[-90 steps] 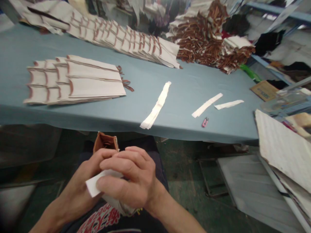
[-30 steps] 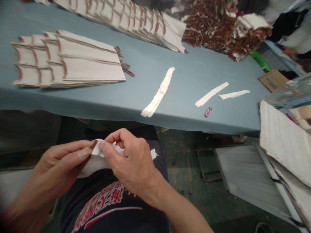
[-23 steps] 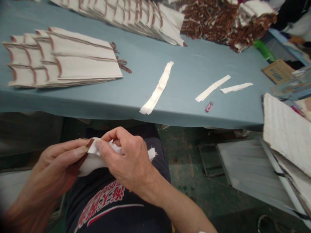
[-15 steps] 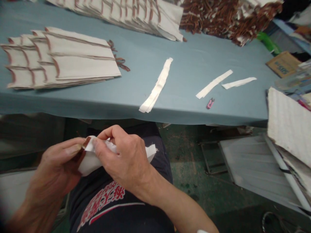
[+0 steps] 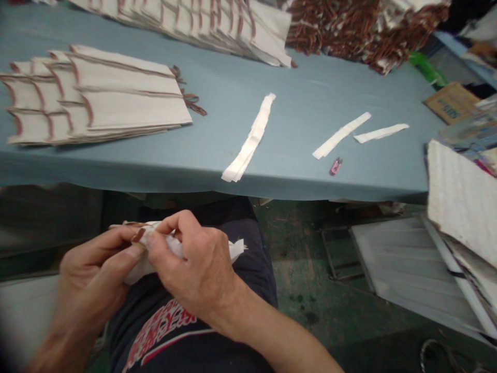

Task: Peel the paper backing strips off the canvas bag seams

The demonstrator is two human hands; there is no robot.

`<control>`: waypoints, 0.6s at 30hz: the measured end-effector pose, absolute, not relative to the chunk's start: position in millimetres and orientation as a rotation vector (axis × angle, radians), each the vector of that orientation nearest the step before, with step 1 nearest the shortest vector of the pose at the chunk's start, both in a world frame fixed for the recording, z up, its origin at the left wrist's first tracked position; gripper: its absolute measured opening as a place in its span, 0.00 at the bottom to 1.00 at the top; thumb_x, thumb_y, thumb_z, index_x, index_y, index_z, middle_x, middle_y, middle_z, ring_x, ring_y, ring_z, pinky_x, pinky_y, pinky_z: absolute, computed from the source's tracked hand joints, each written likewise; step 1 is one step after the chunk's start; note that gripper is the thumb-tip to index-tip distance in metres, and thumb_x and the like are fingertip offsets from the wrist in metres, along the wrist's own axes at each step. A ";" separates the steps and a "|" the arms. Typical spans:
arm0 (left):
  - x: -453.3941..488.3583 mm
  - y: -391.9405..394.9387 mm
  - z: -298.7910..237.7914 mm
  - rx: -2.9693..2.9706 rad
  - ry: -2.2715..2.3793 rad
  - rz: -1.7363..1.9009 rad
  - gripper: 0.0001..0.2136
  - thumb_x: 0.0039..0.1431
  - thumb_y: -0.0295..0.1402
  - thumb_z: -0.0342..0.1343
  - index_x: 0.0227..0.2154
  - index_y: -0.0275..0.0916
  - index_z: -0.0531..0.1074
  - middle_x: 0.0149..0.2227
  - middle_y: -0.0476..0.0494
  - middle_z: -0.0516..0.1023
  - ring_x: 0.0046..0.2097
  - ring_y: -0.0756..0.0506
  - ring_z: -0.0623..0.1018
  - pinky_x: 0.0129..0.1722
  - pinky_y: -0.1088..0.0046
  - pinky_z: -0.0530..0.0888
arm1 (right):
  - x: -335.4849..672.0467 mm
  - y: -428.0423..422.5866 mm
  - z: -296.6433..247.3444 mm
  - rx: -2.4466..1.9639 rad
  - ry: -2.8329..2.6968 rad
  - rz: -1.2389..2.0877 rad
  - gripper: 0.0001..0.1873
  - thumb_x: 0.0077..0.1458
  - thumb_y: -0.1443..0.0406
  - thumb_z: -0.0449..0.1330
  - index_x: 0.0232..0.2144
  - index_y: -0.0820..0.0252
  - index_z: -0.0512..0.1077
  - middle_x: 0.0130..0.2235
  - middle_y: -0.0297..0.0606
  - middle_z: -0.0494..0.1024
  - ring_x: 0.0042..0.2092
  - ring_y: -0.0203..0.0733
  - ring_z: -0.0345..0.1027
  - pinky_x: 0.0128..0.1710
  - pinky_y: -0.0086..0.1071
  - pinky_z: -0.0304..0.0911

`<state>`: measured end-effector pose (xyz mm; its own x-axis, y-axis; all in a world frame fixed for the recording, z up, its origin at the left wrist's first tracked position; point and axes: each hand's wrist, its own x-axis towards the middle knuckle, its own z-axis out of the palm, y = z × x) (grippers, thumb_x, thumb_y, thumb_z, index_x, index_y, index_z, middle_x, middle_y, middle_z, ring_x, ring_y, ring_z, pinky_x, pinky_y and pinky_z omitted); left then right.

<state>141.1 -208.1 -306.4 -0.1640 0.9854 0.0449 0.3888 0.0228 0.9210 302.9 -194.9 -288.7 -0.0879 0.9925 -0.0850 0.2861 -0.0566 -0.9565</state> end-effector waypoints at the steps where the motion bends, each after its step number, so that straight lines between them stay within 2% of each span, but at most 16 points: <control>1: 142.5 -207.4 -304.5 1.447 1.628 1.145 0.11 0.58 0.40 0.61 0.25 0.43 0.84 0.26 0.51 0.86 0.22 0.48 0.79 0.21 0.79 0.73 | 303.2 -194.5 -288.7 -1.434 -1.455 1.202 0.13 0.64 0.53 0.66 0.34 0.54 0.74 0.25 0.27 0.74 0.24 0.33 0.61 0.28 0.29 0.57; 7: 146.1 -207.0 -297.9 1.628 1.650 1.222 0.11 0.56 0.33 0.57 0.22 0.46 0.81 0.21 0.58 0.83 0.21 0.50 0.77 0.23 0.80 0.72 | 305.6 -188.2 -282.7 -1.436 -1.420 1.366 0.13 0.61 0.54 0.66 0.34 0.54 0.71 0.22 0.23 0.69 0.22 0.32 0.57 0.28 0.29 0.57; 13: 143.3 -221.8 -312.3 1.800 1.723 1.201 0.11 0.65 0.29 0.56 0.34 0.47 0.83 0.29 0.55 0.86 0.28 0.47 0.83 0.30 0.75 0.76 | 304.3 -184.3 -282.6 -1.417 -1.329 1.600 0.11 0.56 0.55 0.64 0.31 0.54 0.69 0.23 0.24 0.69 0.24 0.33 0.57 0.26 0.28 0.54; 18: 158.9 -231.2 -307.7 1.868 1.859 1.122 0.11 0.70 0.28 0.53 0.36 0.47 0.79 0.33 0.53 0.87 0.34 0.44 0.85 0.41 0.71 0.80 | 301.0 -180.8 -292.2 -1.343 -1.212 1.719 0.10 0.52 0.57 0.61 0.27 0.54 0.65 0.23 0.24 0.64 0.26 0.33 0.54 0.25 0.28 0.51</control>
<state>158.9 -231.2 -307.7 -0.1275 0.9377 0.3233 0.7232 -0.1352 0.6773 301.0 -180.8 -292.2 -0.2777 0.8847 -0.3744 0.0554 -0.3743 -0.9256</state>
